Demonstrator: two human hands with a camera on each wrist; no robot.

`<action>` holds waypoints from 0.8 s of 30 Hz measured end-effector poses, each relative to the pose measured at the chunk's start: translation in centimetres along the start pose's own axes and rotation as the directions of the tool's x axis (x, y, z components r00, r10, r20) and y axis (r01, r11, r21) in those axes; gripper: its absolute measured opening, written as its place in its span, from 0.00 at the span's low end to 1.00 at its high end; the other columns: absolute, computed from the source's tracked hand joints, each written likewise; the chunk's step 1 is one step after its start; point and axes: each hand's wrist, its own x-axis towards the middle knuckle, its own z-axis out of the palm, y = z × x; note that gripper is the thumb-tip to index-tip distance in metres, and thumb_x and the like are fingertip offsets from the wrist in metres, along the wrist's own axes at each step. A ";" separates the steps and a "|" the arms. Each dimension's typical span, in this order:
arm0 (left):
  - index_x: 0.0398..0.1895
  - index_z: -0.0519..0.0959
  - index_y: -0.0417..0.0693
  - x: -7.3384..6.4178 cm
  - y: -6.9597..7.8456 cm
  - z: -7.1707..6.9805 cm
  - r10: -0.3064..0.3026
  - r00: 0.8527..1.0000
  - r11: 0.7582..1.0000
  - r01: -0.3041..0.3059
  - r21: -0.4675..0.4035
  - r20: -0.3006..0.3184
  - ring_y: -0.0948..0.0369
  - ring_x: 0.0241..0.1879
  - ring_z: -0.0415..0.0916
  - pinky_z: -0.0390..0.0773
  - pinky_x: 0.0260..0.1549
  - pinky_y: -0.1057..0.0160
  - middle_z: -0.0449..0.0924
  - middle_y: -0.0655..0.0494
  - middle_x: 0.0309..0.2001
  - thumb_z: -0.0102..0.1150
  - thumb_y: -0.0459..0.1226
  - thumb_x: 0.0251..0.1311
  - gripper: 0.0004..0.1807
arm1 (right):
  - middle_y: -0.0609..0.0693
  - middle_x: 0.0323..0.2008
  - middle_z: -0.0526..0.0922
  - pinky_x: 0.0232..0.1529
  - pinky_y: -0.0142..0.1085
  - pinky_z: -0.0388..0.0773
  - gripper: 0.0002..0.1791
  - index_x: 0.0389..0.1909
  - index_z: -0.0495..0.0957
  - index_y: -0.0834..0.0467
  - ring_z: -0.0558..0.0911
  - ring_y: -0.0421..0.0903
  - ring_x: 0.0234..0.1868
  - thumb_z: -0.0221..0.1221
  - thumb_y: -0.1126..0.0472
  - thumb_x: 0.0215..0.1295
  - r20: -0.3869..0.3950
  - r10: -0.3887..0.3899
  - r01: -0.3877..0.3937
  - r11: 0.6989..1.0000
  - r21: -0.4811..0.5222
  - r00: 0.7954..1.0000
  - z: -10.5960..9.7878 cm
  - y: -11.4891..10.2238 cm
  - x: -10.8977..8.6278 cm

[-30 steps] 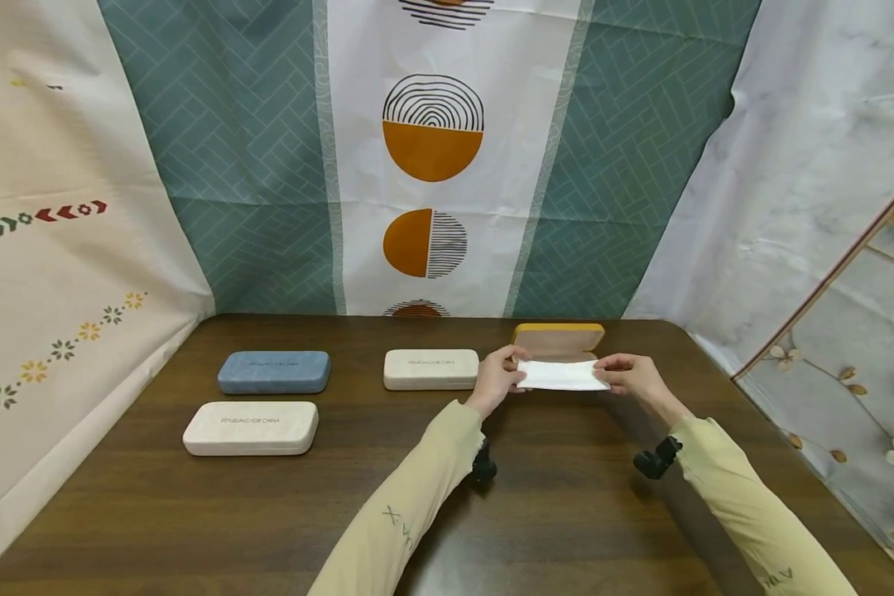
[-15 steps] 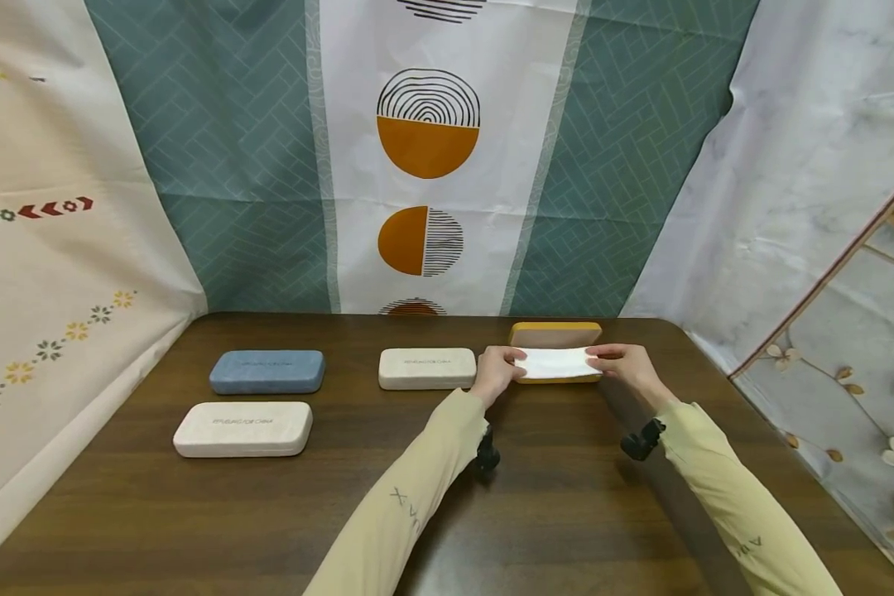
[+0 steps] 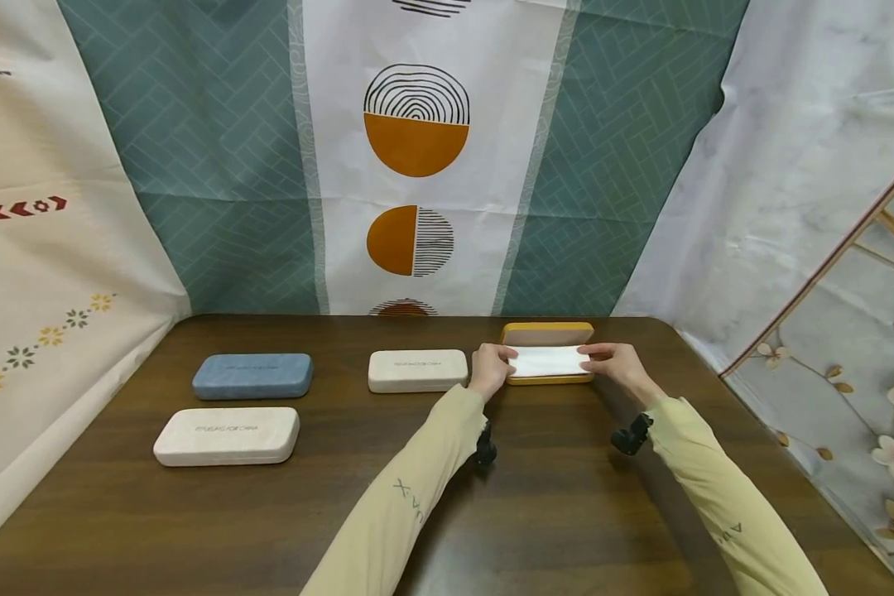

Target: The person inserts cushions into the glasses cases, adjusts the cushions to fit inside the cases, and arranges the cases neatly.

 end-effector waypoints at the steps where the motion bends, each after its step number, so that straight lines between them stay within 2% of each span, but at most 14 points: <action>1: 0.33 0.84 0.42 0.0 0.0 0.0 -0.002 1.000 1.000 0.002 0.002 0.006 0.57 0.35 0.74 0.73 0.32 0.67 0.79 0.54 0.28 0.65 0.25 0.45 0.10 | 0.64 0.48 0.75 0.35 0.28 0.72 0.19 0.48 0.76 0.70 0.72 0.52 0.45 0.62 0.66 0.55 -0.003 0.001 -0.001 1.000 -0.013 1.000 0.0 0.0 0.0; 6: 0.33 0.84 0.41 -0.2 -0.1 0.2 0.026 0.999 0.999 -0.027 0.036 0.024 0.57 0.33 0.75 0.73 0.31 0.68 0.79 0.54 0.27 0.66 0.25 0.45 0.10 | 0.65 0.45 0.76 0.34 0.27 0.70 0.18 0.46 0.76 0.71 0.72 0.52 0.43 0.64 0.68 0.53 -0.016 -0.008 0.008 0.998 -0.056 1.000 0.1 0.4 0.1; 9: 0.32 0.84 0.41 -0.1 -0.2 0.4 0.055 0.998 0.996 -0.056 0.062 0.010 0.57 0.31 0.75 0.73 0.31 0.68 0.79 0.54 0.24 0.67 0.24 0.43 0.10 | 0.65 0.44 0.77 0.33 0.27 0.71 0.19 0.45 0.76 0.72 0.74 0.53 0.41 0.64 0.68 0.52 -0.018 -0.023 0.022 0.997 -0.071 1.000 0.2 0.5 0.1; 13: 0.30 0.84 0.40 -0.1 -0.1 0.5 0.089 0.996 0.991 -0.088 0.101 -0.005 0.55 0.35 0.76 0.74 0.33 0.68 0.80 0.53 0.27 0.66 0.23 0.41 0.11 | 0.65 0.43 0.77 0.33 0.28 0.72 0.18 0.44 0.77 0.71 0.75 0.55 0.41 0.65 0.67 0.52 -0.017 -0.051 0.049 0.992 -0.116 0.999 0.1 0.6 0.1; 18: 0.30 0.84 0.39 -0.1 -0.2 0.6 0.143 0.990 0.982 -0.140 0.124 -0.014 0.53 0.38 0.76 0.74 0.34 0.68 0.81 0.50 0.32 0.65 0.22 0.41 0.10 | 0.63 0.39 0.79 0.31 0.27 0.72 0.16 0.42 0.78 0.70 0.77 0.52 0.37 0.65 0.67 0.51 -0.024 -0.075 0.070 0.985 -0.157 0.997 0.3 0.6 0.2; 21: 0.29 0.84 0.40 0.3 -0.5 1.2 0.201 0.978 0.965 -0.187 0.182 -0.059 0.53 0.37 0.76 0.74 0.35 0.65 0.80 0.50 0.32 0.65 0.23 0.42 0.09 | 0.63 0.37 0.80 0.30 0.28 0.73 0.16 0.41 0.79 0.71 0.77 0.50 0.36 0.65 0.67 0.51 -0.024 -0.088 0.082 0.980 -0.180 0.996 0.6 0.5 0.2; 22: 0.28 0.84 0.41 1.6 -2.1 2.4 0.230 0.970 0.956 -0.210 0.205 -0.079 0.53 0.35 0.76 0.74 0.34 0.64 0.80 0.51 0.31 0.66 0.23 0.40 0.09 | 0.63 0.36 0.80 0.31 0.30 0.74 0.16 0.40 0.78 0.71 0.77 0.50 0.36 0.65 0.68 0.51 -0.023 -0.088 0.083 0.980 -0.182 0.996 0.6 0.5 0.3; 24: 0.27 0.85 0.46 5.3 -6.1 5.4 0.251 0.965 0.944 -0.224 0.243 -0.083 0.55 0.35 0.76 0.75 0.33 0.62 0.79 0.54 0.31 0.68 0.26 0.39 0.10 | 0.63 0.35 0.80 0.32 0.34 0.75 0.15 0.40 0.79 0.71 0.78 0.52 0.36 0.65 0.68 0.51 -0.019 -0.100 0.094 0.978 -0.188 0.995 0.7 0.4 0.3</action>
